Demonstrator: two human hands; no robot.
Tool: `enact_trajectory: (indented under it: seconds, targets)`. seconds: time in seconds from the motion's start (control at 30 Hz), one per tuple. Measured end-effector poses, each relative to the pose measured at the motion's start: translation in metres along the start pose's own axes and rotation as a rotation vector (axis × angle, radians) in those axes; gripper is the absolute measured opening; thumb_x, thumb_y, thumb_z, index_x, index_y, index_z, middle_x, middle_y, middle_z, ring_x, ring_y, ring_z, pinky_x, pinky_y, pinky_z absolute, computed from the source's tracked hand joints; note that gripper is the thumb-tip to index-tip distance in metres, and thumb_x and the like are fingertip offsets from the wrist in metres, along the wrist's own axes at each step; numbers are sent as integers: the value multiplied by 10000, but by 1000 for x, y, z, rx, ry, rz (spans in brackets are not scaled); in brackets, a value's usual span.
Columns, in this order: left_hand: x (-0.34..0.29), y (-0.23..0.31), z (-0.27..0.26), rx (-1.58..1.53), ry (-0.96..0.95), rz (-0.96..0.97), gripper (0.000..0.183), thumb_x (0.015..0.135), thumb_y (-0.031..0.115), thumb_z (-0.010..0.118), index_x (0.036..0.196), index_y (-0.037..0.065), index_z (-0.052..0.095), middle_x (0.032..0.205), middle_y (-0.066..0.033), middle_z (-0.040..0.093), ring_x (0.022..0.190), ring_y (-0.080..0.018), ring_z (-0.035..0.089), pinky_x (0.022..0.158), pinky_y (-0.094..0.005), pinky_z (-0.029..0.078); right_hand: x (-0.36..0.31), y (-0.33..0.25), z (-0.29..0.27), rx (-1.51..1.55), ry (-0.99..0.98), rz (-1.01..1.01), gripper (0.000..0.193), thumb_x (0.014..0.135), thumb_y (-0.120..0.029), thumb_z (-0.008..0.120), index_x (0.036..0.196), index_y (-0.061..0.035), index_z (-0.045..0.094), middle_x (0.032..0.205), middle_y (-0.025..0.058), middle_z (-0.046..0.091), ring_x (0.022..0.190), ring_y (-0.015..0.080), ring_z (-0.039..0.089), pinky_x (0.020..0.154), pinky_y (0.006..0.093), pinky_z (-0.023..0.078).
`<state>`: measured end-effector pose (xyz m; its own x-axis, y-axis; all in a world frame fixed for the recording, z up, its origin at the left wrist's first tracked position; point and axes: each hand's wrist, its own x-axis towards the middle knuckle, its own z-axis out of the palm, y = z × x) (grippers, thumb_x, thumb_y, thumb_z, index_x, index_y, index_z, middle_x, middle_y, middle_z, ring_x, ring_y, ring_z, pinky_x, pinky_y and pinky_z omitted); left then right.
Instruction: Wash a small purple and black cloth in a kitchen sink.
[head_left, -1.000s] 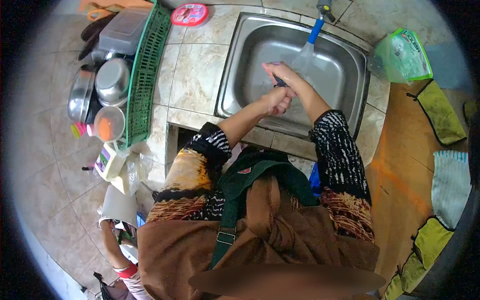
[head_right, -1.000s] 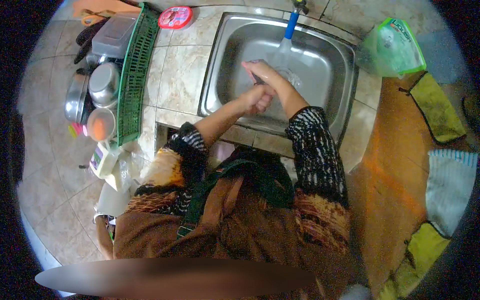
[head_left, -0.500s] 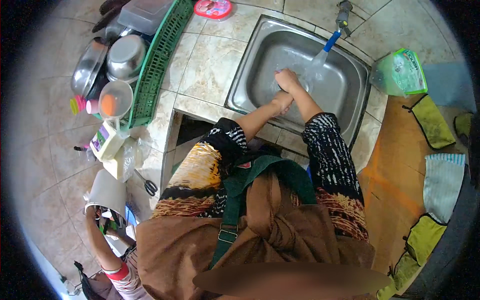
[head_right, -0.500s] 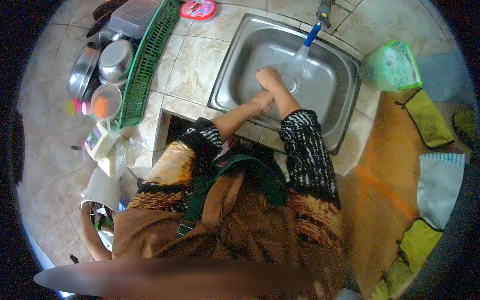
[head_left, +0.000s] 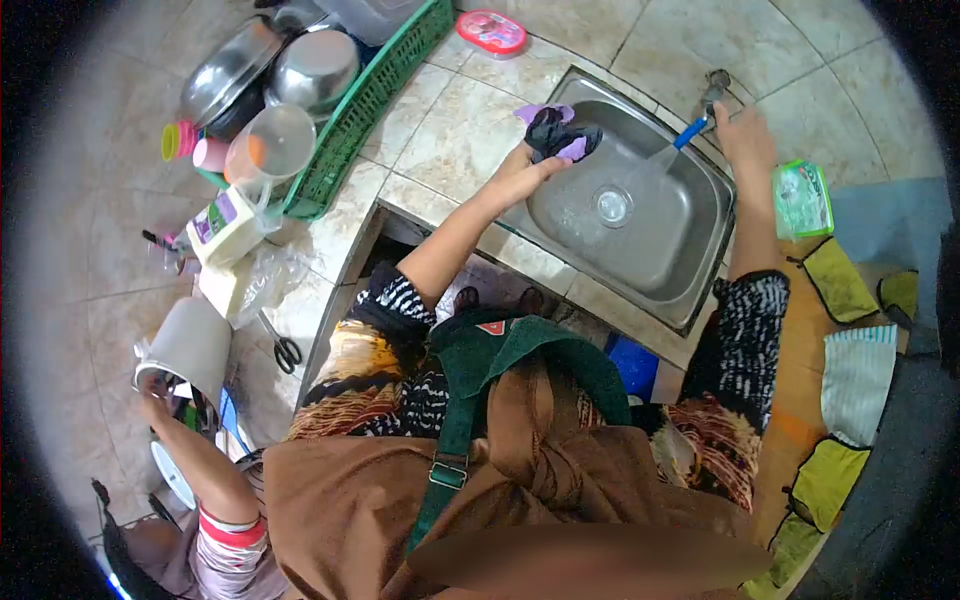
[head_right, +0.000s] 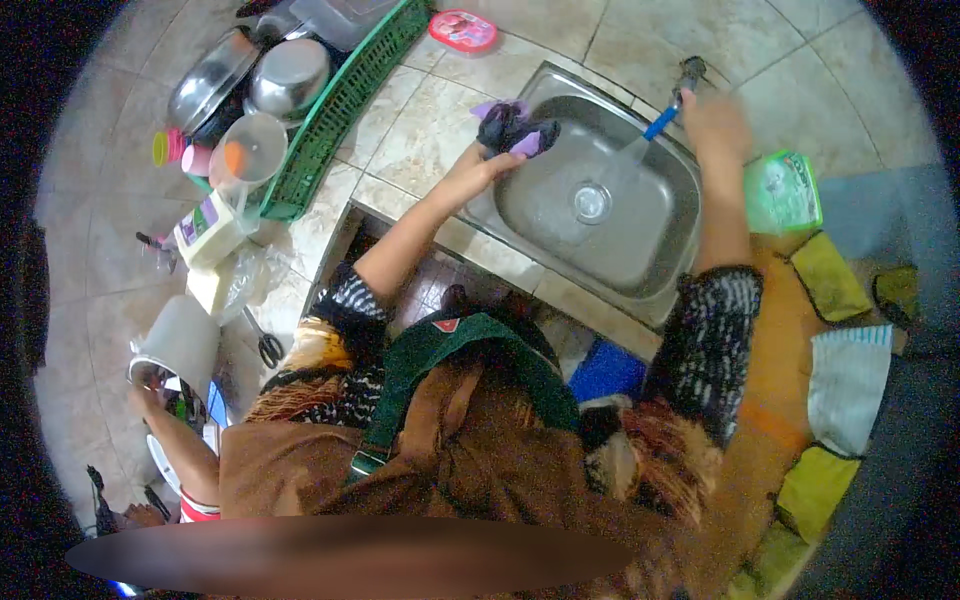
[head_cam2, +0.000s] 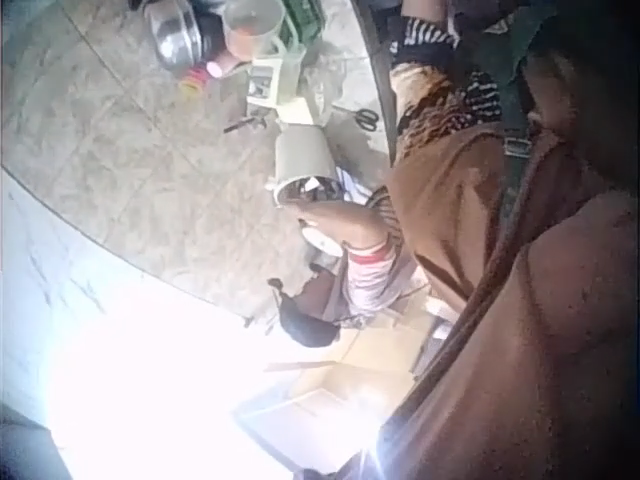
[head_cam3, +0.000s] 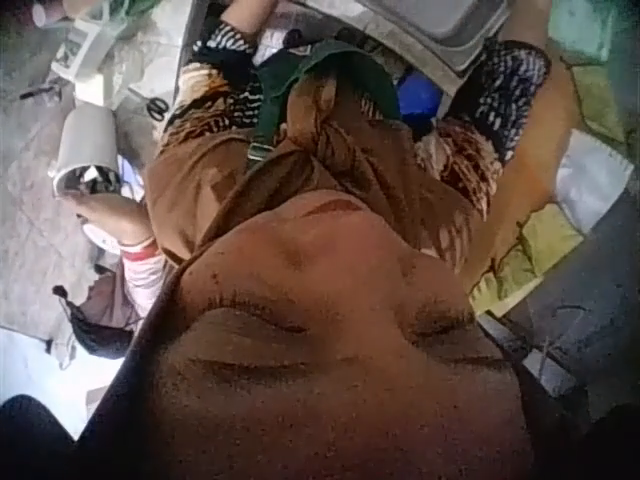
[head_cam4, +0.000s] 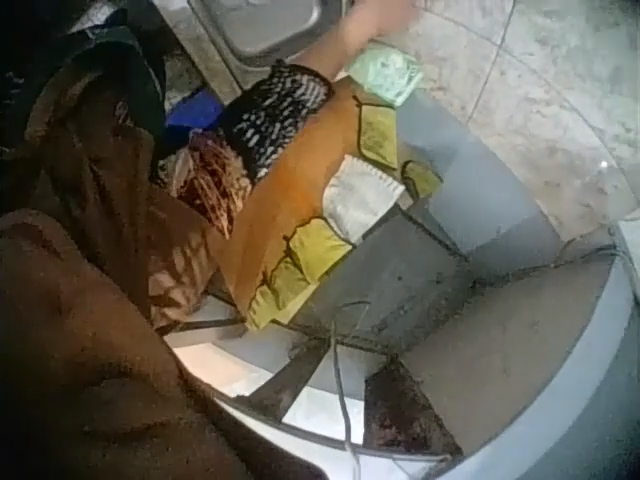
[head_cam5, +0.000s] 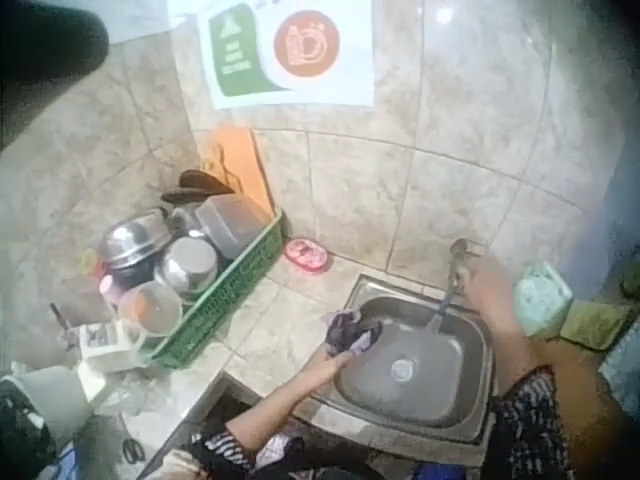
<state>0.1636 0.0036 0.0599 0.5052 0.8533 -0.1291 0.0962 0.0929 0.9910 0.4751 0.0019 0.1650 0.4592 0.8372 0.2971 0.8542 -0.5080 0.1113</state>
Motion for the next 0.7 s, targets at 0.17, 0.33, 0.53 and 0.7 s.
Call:
enact_trajectory:
  seconds: [0.17, 0.33, 0.53, 0.7]
  targets:
    - [-31, 28, -22, -120, -24, 117, 486, 819, 245, 564, 1222, -3, 453, 1152, -79, 523, 1055, -167, 468, 946, -288, 333, 21, -12, 18, 21, -699, -139, 546, 861, -512, 338, 986, -50, 601, 1017, 201, 589, 990, 340, 547, 862, 422, 403]
    - [-49, 38, -45, -185, 44, 149, 448, 832, 245, 538, 1215, 21, 473, 1152, -56, 539, 1064, -148, 479, 934, -284, 349, 18, -24, 21, 128, -383, 169, 579, 857, -520, 344, 1173, -77, 542, 1182, 177, 531, 1140, 340, 464, 932, 424, 365]
    - [-55, 55, -50, -712, -75, 151, 514, 876, 275, 460, 1310, 24, 348, 1260, -98, 469, 1164, -225, 451, 988, -383, 332, 38, -1, 35, -81, -380, 57, 606, 869, -527, 296, 1072, -39, 592, 1128, 200, 551, 1082, 364, 498, 896, 442, 390]
    - [-56, 70, -58, -860, -99, 253, 521, 883, 321, 399, 1306, 23, 336, 1283, -130, 440, 1153, -259, 462, 976, -410, 344, 43, 1, 51, 32, -376, 33, 582, 869, -500, 311, 1072, -30, 588, 1113, 211, 553, 1075, 371, 498, 905, 444, 382]
